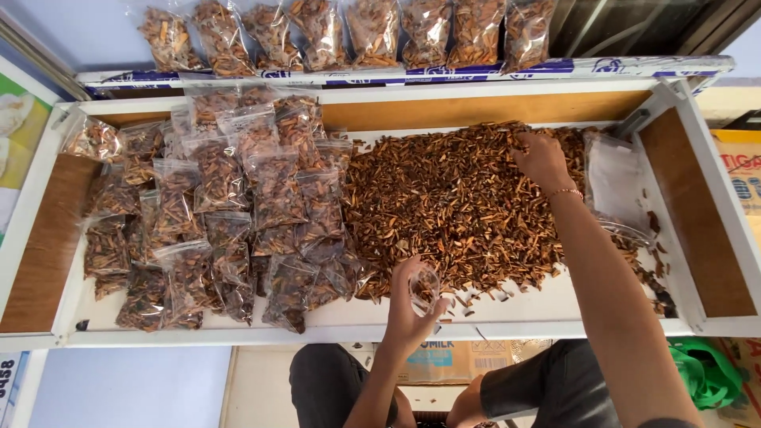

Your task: Packing small dried snacks into individual plastic bags from a large pile.

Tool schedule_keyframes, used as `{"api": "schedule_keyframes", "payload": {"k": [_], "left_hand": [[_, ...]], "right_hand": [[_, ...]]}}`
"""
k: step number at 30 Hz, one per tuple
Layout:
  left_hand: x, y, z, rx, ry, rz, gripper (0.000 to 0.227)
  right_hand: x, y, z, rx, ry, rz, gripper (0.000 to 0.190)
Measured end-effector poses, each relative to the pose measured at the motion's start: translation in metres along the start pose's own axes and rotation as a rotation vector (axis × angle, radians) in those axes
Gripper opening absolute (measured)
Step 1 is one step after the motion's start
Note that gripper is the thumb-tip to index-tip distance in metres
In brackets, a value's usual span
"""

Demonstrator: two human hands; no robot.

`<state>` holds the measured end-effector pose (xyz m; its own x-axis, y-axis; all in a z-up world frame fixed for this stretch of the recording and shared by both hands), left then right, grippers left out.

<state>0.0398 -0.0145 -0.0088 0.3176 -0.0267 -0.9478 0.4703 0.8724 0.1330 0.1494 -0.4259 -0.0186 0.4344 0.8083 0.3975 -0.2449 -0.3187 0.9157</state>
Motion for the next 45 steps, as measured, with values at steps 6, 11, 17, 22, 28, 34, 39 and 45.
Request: {"api": "schedule_keyframes", "payload": {"k": [6,11,17,22,28,34,39,45], "left_hand": [[-0.013,0.007,0.004,0.027,0.018,0.015,0.073],[-0.006,0.004,0.002,0.020,-0.015,0.015,0.072],[0.001,0.001,-0.002,0.022,0.059,-0.030,0.092],[0.007,0.000,-0.002,0.005,0.014,-0.045,0.091],[0.019,-0.003,-0.005,0.010,-0.018,-0.057,0.096],[-0.005,-0.002,-0.004,0.029,-0.030,-0.071,0.094],[-0.007,-0.009,-0.009,0.056,-0.080,-0.056,0.095],[-0.013,-0.014,-0.013,0.078,-0.122,-0.038,0.094]], "right_hand": [[-0.004,-0.031,0.030,0.045,0.058,-0.264,0.063],[-0.007,-0.041,0.027,-0.103,0.185,-0.262,0.044],[-0.003,-0.044,0.019,-0.191,0.268,-0.291,0.021],[0.006,-0.025,0.000,-0.313,0.305,-0.175,0.015],[0.033,0.021,-0.055,-0.167,0.087,0.384,0.014],[0.100,0.084,-0.153,-0.092,0.120,0.621,0.016],[0.140,0.102,-0.238,-0.023,0.289,0.633,0.012],[0.196,0.107,-0.285,0.007,0.468,0.524,0.022]]}}
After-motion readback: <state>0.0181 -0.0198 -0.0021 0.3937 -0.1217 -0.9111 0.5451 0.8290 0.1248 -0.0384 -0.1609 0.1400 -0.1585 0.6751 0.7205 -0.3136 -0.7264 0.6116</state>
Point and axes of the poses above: each hand's wrist, its own z-axis towards the middle knuckle, its own y-axis out of the back of the hand, x = y × z, the point moved 3 cm from there along z, towards the middle knuckle, and after that the axes turned 1 degree about -x, right-handed, at the moved point
